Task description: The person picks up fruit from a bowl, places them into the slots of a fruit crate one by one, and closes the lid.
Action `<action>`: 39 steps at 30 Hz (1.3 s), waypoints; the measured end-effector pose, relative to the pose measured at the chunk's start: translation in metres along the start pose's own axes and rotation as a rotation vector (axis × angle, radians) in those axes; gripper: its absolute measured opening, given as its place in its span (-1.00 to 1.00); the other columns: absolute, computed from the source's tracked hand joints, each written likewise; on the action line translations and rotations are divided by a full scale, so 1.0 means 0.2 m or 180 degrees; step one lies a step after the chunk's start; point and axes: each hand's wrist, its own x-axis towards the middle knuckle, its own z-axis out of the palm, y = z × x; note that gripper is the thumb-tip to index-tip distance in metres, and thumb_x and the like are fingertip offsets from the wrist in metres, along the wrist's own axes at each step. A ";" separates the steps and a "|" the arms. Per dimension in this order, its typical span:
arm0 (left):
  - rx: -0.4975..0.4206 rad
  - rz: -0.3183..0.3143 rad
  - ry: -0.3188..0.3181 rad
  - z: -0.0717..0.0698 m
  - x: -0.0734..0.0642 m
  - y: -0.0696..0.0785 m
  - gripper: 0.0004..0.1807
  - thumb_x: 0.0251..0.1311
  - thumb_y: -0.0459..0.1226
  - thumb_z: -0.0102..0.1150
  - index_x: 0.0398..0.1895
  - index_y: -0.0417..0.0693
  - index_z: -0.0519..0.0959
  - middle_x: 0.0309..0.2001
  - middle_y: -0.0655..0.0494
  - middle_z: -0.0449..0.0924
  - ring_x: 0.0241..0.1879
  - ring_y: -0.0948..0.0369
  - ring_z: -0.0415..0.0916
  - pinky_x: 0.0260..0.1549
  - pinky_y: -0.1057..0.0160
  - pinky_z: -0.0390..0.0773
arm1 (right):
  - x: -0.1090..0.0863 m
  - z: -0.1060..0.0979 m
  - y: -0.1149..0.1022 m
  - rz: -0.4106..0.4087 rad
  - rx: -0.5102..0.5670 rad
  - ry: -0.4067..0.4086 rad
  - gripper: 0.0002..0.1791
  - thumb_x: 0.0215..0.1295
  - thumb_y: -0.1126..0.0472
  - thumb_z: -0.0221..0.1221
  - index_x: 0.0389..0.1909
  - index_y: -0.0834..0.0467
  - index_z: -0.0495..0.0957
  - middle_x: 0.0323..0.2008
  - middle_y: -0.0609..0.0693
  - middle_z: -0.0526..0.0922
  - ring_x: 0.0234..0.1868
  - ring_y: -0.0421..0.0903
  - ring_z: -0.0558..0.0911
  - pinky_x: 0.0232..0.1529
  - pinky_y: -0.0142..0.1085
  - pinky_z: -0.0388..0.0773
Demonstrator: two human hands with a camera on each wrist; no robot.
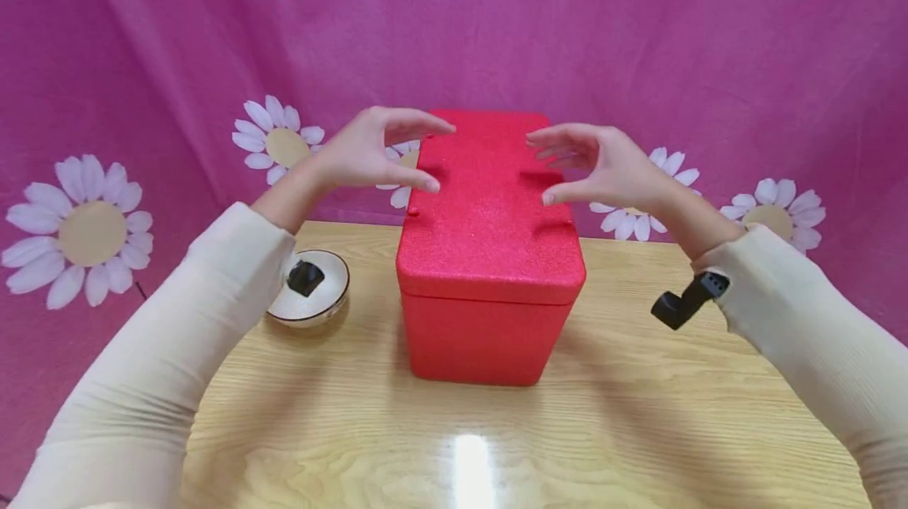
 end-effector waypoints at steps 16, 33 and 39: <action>0.1237 -0.0877 -0.1122 -0.02 0.34 -0.02 -0.08 -0.13 -0.02 0.48 0.36 -0.04 0.32 0.37 -0.04 0.35 0.39 0.06 0.26 0.39 0.12 0.24 | 0.27 -0.14 0.07 0.0714 -0.0868 -0.0632 -0.14 -0.06 0.10 0.48 0.29 0.27 0.36 0.27 0.23 0.47 0.32 0.13 0.44 0.34 -0.05 0.35; 0.1528 -0.1081 -0.1117 -0.03 0.29 -0.08 -0.09 -0.07 0.09 0.41 0.38 0.01 0.32 0.30 0.02 0.40 0.21 0.11 0.30 0.27 0.18 0.32 | 0.30 -0.07 0.04 0.0798 -0.1286 -0.0827 -0.15 -0.03 0.03 0.46 0.28 0.27 0.38 0.27 0.25 0.46 0.34 0.18 0.41 0.38 -0.03 0.31; 0.1394 -0.1044 -0.1079 -0.04 0.27 -0.11 -0.10 -0.04 0.07 0.40 0.39 0.00 0.30 0.41 0.05 0.30 0.42 0.11 0.18 0.41 0.16 0.21 | 0.31 -0.06 0.04 0.0923 -0.1295 -0.0907 -0.16 0.00 -0.01 0.43 0.30 0.23 0.37 0.29 0.23 0.44 0.36 0.17 0.38 0.39 -0.01 0.29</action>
